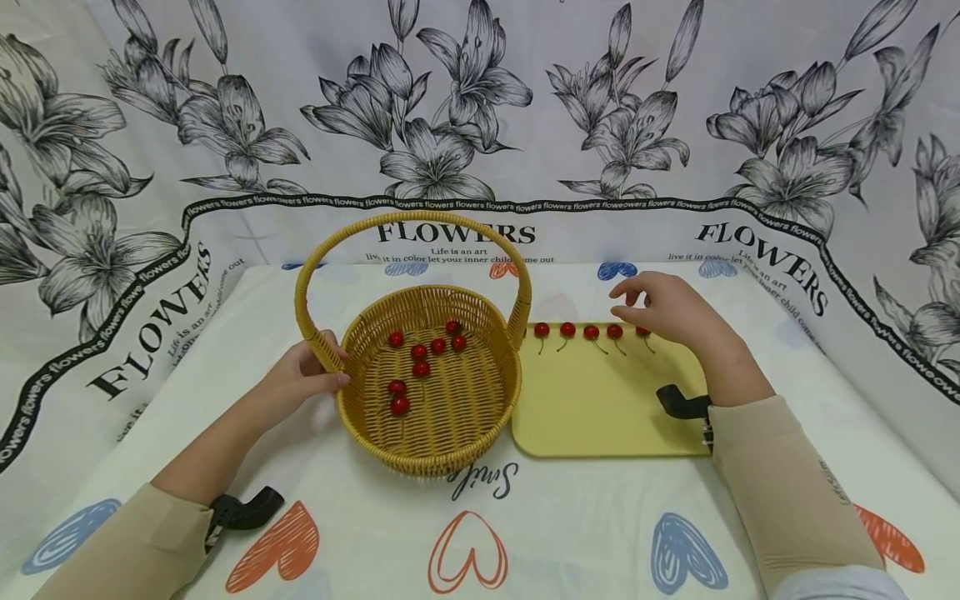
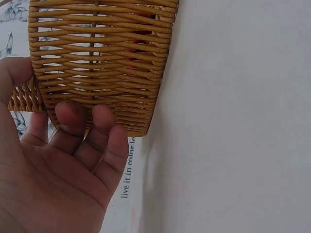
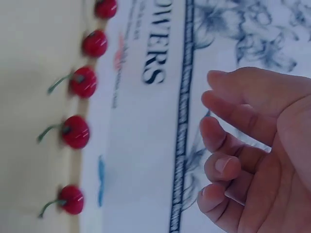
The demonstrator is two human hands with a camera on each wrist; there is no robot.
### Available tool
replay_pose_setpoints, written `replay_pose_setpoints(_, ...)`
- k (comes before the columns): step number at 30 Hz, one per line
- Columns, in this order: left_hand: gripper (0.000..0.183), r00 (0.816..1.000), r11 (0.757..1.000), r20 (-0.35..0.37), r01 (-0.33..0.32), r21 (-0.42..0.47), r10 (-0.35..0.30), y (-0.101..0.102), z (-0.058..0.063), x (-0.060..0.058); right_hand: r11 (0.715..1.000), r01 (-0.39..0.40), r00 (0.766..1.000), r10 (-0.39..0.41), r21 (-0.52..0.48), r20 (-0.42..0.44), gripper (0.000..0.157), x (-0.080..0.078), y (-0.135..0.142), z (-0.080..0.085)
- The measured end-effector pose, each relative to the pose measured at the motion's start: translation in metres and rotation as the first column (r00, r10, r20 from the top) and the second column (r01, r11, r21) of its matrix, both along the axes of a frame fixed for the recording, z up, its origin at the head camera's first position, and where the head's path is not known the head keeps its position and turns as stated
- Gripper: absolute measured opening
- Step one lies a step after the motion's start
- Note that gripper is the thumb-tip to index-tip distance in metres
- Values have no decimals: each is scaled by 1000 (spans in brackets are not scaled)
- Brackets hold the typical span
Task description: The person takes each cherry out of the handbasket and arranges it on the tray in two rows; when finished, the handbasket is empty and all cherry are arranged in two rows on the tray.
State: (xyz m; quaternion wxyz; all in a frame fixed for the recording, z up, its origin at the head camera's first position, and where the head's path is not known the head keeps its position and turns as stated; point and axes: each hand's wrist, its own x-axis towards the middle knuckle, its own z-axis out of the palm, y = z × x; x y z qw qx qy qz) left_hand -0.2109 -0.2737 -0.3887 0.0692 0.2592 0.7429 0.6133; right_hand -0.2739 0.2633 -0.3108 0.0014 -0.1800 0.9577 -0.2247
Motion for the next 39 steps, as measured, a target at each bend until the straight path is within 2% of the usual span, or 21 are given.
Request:
replay_pose_setpoints(7,15,1000,1000,0,4,5,-4,-1,1,1,987,-37,999,30,-158,-45,27,33,-27,31)
replay_pose_setpoints(12,15,1000,1000,-3,-15,-18,15,-2,1,1,965,-138,990,126,-224,-67,17,60,-55,44)
replay_pose_setpoints(15,16,1000,999,-6,-25,-33,25,-2,1,1,932,-237,972,228,-274,-65,13,73,-75,43)
replay_pose_setpoints(19,16,1000,999,-3,-25,-41,25,-2,2,1,880,-366,929,366,-302,-58,12,88,-104,34)
replay_pose_setpoints(22,17,1000,999,-2,-28,-44,28,0,3,1,860,-441,896,437,-256,-75,12,94,-126,25)
replay_pose_setpoints(24,18,1000,999,-3,-30,-43,30,1,4,0,861,-466,885,460,-204,-75,14,97,-142,18)
replay_pose_setpoints(28,20,1000,999,2,-28,-36,28,1,4,1,868,-495,868,492,-37,-60,20,96,-180,5)
replay_pose_setpoints(30,19,1000,999,3,-27,-33,27,-1,2,2,861,-505,861,507,60,-43,23,94,-202,-2)
replay_pose_setpoints(35,20,1000,999,0,-27,-25,27,-3,0,2,835,-474,870,493,280,4,27,89,-250,-22)
replay_pose_setpoints(39,22,1000,1000,11,-20,-9,20,-1,-1,1,806,-433,881,472,403,1,24,85,-271,-35)
